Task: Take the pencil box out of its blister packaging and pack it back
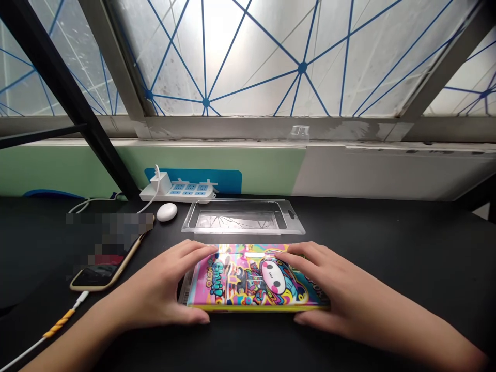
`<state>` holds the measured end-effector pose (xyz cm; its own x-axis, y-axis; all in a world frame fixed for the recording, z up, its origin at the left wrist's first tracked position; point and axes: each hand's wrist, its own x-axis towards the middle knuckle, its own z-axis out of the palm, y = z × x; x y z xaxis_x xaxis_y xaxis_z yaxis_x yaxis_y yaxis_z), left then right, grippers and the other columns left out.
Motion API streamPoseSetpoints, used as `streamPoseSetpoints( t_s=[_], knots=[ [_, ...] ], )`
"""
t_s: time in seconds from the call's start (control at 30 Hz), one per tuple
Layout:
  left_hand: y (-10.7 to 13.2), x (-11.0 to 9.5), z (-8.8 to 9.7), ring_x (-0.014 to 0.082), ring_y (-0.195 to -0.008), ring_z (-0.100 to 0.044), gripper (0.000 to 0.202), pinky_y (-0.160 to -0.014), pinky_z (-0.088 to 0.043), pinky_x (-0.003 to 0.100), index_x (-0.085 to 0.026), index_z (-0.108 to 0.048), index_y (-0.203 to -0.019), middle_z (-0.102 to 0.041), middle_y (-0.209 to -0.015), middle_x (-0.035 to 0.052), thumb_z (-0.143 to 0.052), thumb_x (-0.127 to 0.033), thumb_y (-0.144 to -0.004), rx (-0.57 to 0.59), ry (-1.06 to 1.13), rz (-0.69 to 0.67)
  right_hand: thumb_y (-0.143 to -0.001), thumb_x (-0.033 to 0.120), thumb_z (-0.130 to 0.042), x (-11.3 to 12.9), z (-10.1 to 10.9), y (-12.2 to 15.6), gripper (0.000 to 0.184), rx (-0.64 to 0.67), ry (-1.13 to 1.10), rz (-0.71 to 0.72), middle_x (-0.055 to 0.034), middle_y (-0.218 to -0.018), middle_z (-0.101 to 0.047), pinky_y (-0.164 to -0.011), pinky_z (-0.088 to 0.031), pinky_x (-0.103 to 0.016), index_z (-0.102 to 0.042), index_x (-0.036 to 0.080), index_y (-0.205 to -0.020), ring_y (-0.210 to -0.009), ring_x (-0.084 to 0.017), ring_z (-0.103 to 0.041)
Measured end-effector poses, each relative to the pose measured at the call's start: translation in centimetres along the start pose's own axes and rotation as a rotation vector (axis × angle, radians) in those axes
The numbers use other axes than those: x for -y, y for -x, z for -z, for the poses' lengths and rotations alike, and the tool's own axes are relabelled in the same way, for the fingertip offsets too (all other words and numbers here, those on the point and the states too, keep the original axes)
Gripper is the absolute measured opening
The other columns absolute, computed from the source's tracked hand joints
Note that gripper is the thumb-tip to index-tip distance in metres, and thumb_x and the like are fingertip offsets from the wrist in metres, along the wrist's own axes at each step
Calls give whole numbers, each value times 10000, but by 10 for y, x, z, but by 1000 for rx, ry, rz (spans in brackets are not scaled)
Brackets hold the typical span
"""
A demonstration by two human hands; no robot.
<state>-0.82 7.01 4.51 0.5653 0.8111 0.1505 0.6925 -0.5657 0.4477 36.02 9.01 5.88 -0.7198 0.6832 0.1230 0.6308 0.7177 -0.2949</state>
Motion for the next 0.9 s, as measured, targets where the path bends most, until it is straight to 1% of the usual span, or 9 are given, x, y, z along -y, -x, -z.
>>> streamPoseSetpoints(
  t_s=[0.07, 0.17, 0.27, 0.37, 0.47, 0.53, 0.7, 0.8, 0.9],
  knots=[
    [2, 0, 1, 318, -1291, -587, 924, -1079, -514, 431, -342, -389, -1529, -563, -1451, 94, -860, -466, -745, -52, -10, -5, -807, 373, -792, 3, 6, -1, 791, -21, -13, 26, -130, -1414, -577, -1006, -562, -424, -440, 304, -1512, -1247, -311, -600],
    [-2, 5, 7, 336, -1325, -550, 894, -1126, -469, 483, -318, -377, -1534, -560, -1456, 110, -834, -444, -777, -203, -11, -10, -859, 366, -745, -2, 15, -9, 737, -115, -15, 62, -136, -1431, -548, -1032, -542, -418, -425, 302, -1519, -1280, -300, -576],
    [-23, 10, 16, 350, -1358, -520, 778, -1155, -431, 520, -279, -466, -1489, -560, -1466, 121, -793, -481, -813, -305, 24, 43, -894, 406, -709, -22, 23, -29, 676, -185, -52, 61, -151, -1448, -523, -1055, -516, -487, -434, 298, -1501, -1317, -322, -543],
    [-53, 14, 23, 350, -1341, -550, 680, -1106, -481, 513, -237, -535, -1449, -569, -1470, 132, -693, -565, -874, -352, 136, 175, -906, 475, -679, -42, 26, -59, 719, -190, -119, 18, -173, -1463, -505, -1075, -481, -552, -368, 259, -1517, -1341, -346, -519],
    [-76, 22, 19, 359, -1325, -559, 621, -1106, -461, 534, -191, -587, -1397, -599, -1434, 154, -600, -592, -924, -399, 126, 266, -924, 472, -644, -52, 19, -87, 722, -168, -70, 37, -179, -1481, -475, -1126, -414, -570, -333, 222, -1526, -1390, -340, -450],
    [-82, 28, 10, 355, -1350, -529, 589, -1131, -422, 555, -170, -592, -1379, -607, -1419, 157, -540, -579, -959, -425, 73, 318, -941, 468, -620, -53, 9, -99, 684, -157, -43, 58, -182, -1464, -487, -1129, -405, -564, -363, 202, -1516, -1382, -331, -445],
    [-78, 34, -13, 327, -1479, -380, 534, -1205, -331, 529, -140, -589, -1386, -495, -1546, 170, -461, -501, -1014, -290, -98, 267, -1034, 460, -458, -54, -9, -102, 474, -117, -31, 52, -158, -1436, -545, -1083, -452, -539, -510, 247, -1453, -1337, -306, -498],
    [-76, 29, -16, 327, -1520, -325, 562, -1217, -300, 546, -142, -535, -1459, -420, -1608, 172, -365, -491, -1052, -206, -194, 247, -1056, 418, -416, -51, -13, -94, 444, -130, 46, 40, -158, -1446, -560, -1130, -372, -605, -537, 234, -1442, -1358, -316, -488],
    [-74, 24, -15, 348, -1540, -278, 640, -1187, -328, 577, -142, -456, -1529, -367, -1635, 180, -311, -549, -1057, -120, -310, 239, -1045, 359, -466, -33, -20, -83, 394, -218, 255, 60, -185, -1447, -578, -1170, -262, -670, -601, 179, -1369, -1389, -353, -465]
  ],
)
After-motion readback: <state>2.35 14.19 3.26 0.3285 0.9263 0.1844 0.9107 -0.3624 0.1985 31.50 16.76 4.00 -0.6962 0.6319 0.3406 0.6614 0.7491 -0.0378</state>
